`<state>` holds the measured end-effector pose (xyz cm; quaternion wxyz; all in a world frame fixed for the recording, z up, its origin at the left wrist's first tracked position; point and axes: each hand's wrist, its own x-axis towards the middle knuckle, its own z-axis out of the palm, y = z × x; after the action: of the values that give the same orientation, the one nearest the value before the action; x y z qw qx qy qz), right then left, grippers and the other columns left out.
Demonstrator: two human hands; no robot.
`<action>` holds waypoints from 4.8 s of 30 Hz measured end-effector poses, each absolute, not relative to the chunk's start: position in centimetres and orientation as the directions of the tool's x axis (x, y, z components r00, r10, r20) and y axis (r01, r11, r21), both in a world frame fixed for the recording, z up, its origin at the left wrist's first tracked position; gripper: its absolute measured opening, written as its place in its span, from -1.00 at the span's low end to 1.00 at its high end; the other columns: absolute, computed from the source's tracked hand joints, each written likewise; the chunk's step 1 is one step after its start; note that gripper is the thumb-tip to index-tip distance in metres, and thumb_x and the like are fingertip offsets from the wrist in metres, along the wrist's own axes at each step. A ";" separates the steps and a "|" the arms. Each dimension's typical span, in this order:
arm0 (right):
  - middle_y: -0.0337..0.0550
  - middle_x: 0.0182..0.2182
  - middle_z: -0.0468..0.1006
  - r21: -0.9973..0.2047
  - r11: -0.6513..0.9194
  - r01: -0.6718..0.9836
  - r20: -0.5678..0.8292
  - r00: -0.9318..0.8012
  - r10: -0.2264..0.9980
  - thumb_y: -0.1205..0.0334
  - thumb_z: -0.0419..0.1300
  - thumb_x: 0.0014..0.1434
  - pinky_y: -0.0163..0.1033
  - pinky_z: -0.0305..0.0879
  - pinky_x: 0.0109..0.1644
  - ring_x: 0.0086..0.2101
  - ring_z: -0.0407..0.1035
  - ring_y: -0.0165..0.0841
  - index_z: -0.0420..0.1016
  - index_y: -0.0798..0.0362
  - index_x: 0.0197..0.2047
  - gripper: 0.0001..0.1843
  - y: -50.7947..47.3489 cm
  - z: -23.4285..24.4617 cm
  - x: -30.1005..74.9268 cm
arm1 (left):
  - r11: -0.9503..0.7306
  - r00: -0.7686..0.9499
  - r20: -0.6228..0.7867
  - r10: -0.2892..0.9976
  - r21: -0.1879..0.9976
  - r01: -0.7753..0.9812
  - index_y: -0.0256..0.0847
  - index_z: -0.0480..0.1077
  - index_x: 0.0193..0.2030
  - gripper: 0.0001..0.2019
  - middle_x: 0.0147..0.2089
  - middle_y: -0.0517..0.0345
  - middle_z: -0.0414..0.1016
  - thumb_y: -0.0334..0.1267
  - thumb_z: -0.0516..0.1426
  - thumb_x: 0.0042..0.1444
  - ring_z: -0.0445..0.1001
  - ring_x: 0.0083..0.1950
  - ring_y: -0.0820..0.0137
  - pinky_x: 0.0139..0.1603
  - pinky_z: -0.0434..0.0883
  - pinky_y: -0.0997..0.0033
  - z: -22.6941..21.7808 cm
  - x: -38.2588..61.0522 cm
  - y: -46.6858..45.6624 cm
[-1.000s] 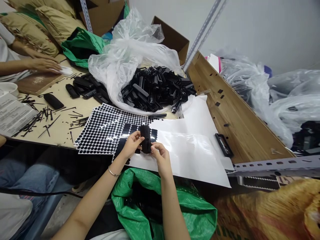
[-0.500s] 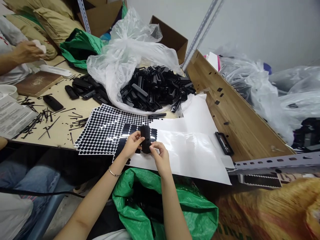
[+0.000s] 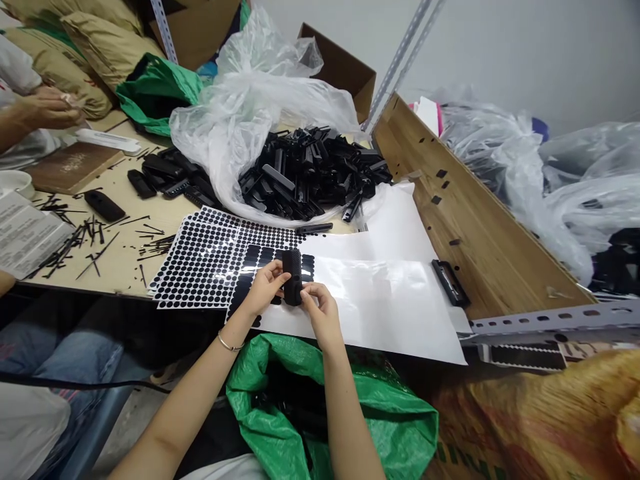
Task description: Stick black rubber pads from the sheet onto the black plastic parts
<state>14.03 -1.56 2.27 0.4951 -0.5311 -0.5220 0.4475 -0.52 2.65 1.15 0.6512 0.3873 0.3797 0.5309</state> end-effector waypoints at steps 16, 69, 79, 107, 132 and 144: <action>-0.13 -0.26 0.42 -0.989 0.050 0.140 0.060 0.070 0.996 0.08 0.23 0.10 -0.14 0.34 -0.06 -0.17 0.34 -0.26 0.46 0.01 -0.42 -0.81 -1.7 2.6 13.6 | 0.142 0.138 -0.098 0.986 0.921 -0.362 -0.24 0.37 -0.29 -0.56 -0.41 0.23 0.43 0.05 0.32 -0.14 0.41 -0.48 0.52 -0.60 0.41 0.60 1.4 -0.5 2.6; -0.19 -0.39 0.45 -0.995 0.000 0.096 0.015 0.155 0.988 0.10 0.21 0.08 -0.18 0.34 -0.14 -0.32 0.35 -0.31 0.43 0.02 -0.39 -0.83 -1.8 2.7 12.7 | 0.116 0.134 -0.077 0.988 0.941 -0.317 -0.22 0.34 -0.33 -0.58 -0.43 0.25 0.40 0.08 0.30 -0.12 0.39 -0.50 0.54 -0.60 0.40 0.61 1.1 -0.5 2.9; -0.19 -0.45 0.51 -0.998 -0.064 -0.016 -0.066 0.251 0.966 0.04 0.35 -0.04 -0.17 0.36 -0.19 -0.35 0.42 -0.31 0.41 0.04 -0.49 -0.72 -2.1 1.4 12.5 | 0.127 0.170 -0.074 0.983 0.936 -0.328 -0.24 0.37 -0.30 -0.61 -0.42 0.25 0.39 0.03 0.31 -0.08 0.39 -0.49 0.56 -0.58 0.42 0.63 0.9 -0.7 2.8; -0.27 -0.32 0.52 -0.987 -0.106 -0.122 -0.110 0.026 0.994 0.08 0.43 -0.16 -0.27 0.48 -0.33 -0.41 0.47 -0.39 0.32 -0.06 -0.17 -0.49 -2.4 1.8 12.1 | 0.176 0.179 -0.114 0.977 0.907 -0.383 -0.23 0.36 -0.30 -0.57 -0.42 0.28 0.32 0.00 0.36 -0.19 0.31 -0.49 0.59 -0.59 0.33 0.65 1.3 -0.6 2.6; -0.41 -0.52 0.38 -0.942 -0.254 -0.220 -0.218 -0.176 0.960 -0.05 0.46 -0.22 -0.19 0.49 -0.22 -0.48 0.44 -0.42 0.28 0.00 -0.46 -0.52 -0.9 2.5 13.9 | 0.163 0.189 -0.092 0.978 0.898 -0.408 -0.24 0.33 -0.23 -0.58 -0.31 0.17 0.44 0.04 0.27 -0.08 0.45 -0.38 0.50 -0.39 0.44 0.50 1.8 -0.2 2.6; -0.38 -0.53 0.40 -0.966 -0.247 -0.079 -0.225 -0.213 0.951 -0.17 0.44 -0.26 -0.14 0.43 -0.21 -0.44 0.50 -0.29 0.22 -0.03 -0.44 -0.44 -1.1 2.1 14.0 | 0.058 0.136 -0.023 0.990 0.962 -0.265 -0.20 0.25 -0.28 -0.52 -0.30 0.15 0.46 -0.11 0.39 -0.24 0.52 -0.19 0.33 -0.10 0.47 0.29 1.2 0.2 2.5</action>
<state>13.95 -1.08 2.15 0.4086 -0.4758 -0.4579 0.6300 0.18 2.47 1.16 0.6053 0.4493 0.4036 0.5186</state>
